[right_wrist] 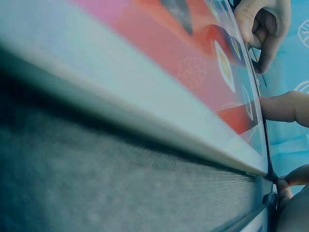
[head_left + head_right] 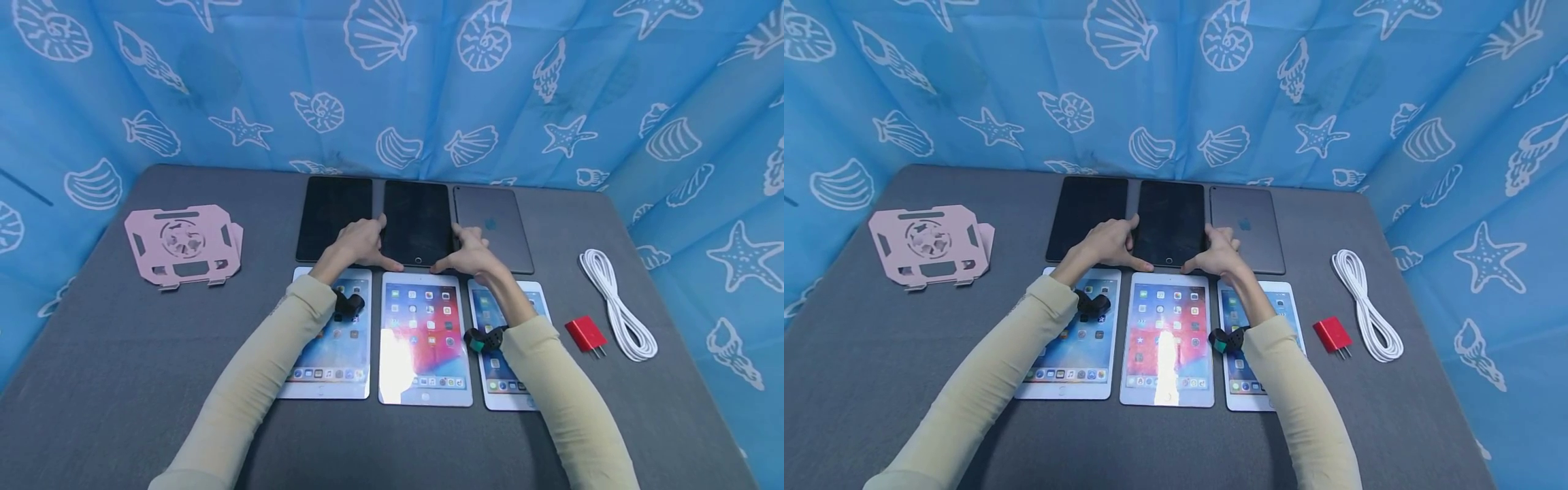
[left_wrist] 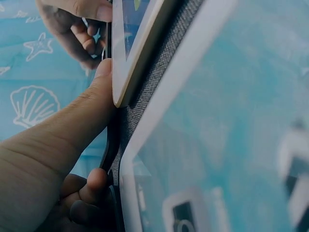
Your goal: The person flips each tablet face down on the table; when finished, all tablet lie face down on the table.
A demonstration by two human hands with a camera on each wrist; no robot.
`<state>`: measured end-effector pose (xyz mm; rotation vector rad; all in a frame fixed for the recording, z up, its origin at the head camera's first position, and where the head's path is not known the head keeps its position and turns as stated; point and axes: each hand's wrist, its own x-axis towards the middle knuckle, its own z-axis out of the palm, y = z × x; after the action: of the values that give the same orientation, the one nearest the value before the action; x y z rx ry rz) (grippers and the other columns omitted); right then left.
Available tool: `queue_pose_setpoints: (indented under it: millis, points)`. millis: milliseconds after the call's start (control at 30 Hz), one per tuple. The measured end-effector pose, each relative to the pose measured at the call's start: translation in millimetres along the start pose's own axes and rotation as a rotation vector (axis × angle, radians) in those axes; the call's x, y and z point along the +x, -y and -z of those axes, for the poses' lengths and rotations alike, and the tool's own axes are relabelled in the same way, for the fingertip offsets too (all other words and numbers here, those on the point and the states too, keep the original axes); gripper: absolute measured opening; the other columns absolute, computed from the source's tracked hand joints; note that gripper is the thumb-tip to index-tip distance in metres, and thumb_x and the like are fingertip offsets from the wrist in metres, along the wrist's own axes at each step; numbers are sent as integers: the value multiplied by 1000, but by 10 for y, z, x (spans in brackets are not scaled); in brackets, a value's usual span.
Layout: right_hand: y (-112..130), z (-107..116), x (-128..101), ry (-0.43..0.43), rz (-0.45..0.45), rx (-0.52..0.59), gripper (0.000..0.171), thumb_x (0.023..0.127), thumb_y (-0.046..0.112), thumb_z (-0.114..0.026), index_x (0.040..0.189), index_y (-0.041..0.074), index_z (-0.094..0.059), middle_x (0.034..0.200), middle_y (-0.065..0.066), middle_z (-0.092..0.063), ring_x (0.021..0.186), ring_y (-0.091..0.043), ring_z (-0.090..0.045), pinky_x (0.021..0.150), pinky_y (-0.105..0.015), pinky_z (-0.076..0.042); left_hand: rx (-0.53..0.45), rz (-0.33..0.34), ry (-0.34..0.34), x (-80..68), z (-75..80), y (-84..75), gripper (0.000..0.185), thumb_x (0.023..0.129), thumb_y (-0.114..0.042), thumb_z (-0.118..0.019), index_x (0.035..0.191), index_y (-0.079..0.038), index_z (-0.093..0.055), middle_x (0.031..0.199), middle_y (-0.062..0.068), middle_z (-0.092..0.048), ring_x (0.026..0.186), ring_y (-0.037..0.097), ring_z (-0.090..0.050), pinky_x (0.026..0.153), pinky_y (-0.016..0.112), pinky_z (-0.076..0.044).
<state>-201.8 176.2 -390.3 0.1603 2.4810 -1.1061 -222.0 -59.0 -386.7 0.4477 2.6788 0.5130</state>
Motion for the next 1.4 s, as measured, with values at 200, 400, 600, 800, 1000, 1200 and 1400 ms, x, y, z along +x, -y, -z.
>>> queue_pose_setpoints:
  millis: [200, 400, 600, 800, 1000, 1200, 1400]
  points:
    - [-22, 18, -21, 5, 26, 85, 111, 81, 9, -80, 166, 15, -9, 169, -20, -7, 153, -45, -11, 123, -63, -23, 8, 0, -11, 0, -12, 3, 118, 79, -62, -81, 163, -5, -21, 94, 5, -65, 70, 15, -56, 60, 23, -40]
    - [-63, 31, -40, 33, 168, 234, 111, 81, -2, -75, 166, 13, -7, 162, -21, -34, 143, -41, -39, 120, -57, -34, -2, -3, -18, -2, -17, -4, 116, 79, -63, -80, 162, -5, -24, 89, 4, -62, 72, 16, -57, 62, 24, -40]
    - [-88, 70, -54, 58, 257, 284, 107, 82, -6, -73, 166, 13, -8, 162, -17, -37, 142, -41, -45, 113, -57, -42, -65, -15, -37, -11, -32, 1, 111, 78, -59, -83, 159, -3, -31, 86, 5, -59, 71, 17, -57, 63, 25, -40]
    - [-77, 112, -79, 83, 302, 325, 107, 84, -7, -71, 166, 17, -7, 168, -11, -29, 146, -40, -44, 113, -57, -42, -56, -73, -74, -4, -36, 30, 102, 77, -60, -83, 151, -2, -43, 107, 10, -64, 86, 22, -62, 71, 29, -50]
    - [-61, 116, -114, 70, 312, 312, 106, 86, -4, -73, 166, 17, -7, 168, -11, -29, 149, -39, -41, 114, -58, -41, 21, -106, -60, 23, -5, 34, 104, 78, -61, -82, 153, -2, -42, 139, 18, -54, 105, 27, -59, 90, 38, -55]
    - [-3, 148, -188, 27, 299, 300, 108, 87, -2, -73, 166, 16, -2, 169, -12, -21, 153, -40, -34, 115, -60, -40, 16, -144, -58, 41, -11, 4, 108, 80, -60, -80, 159, -4, -33, 151, 19, -46, 117, 29, -55, 106, 43, -51]
    - [33, 185, -250, -2, 324, 295, 104, 88, -2, -72, 166, 19, -7, 169, -12, -22, 153, -43, -30, 116, -62, -38, -57, -169, -61, 71, -37, -27, 106, 81, -56, -82, 159, -3, -33, 149, 19, -47, 121, 30, -55, 110, 44, -49]
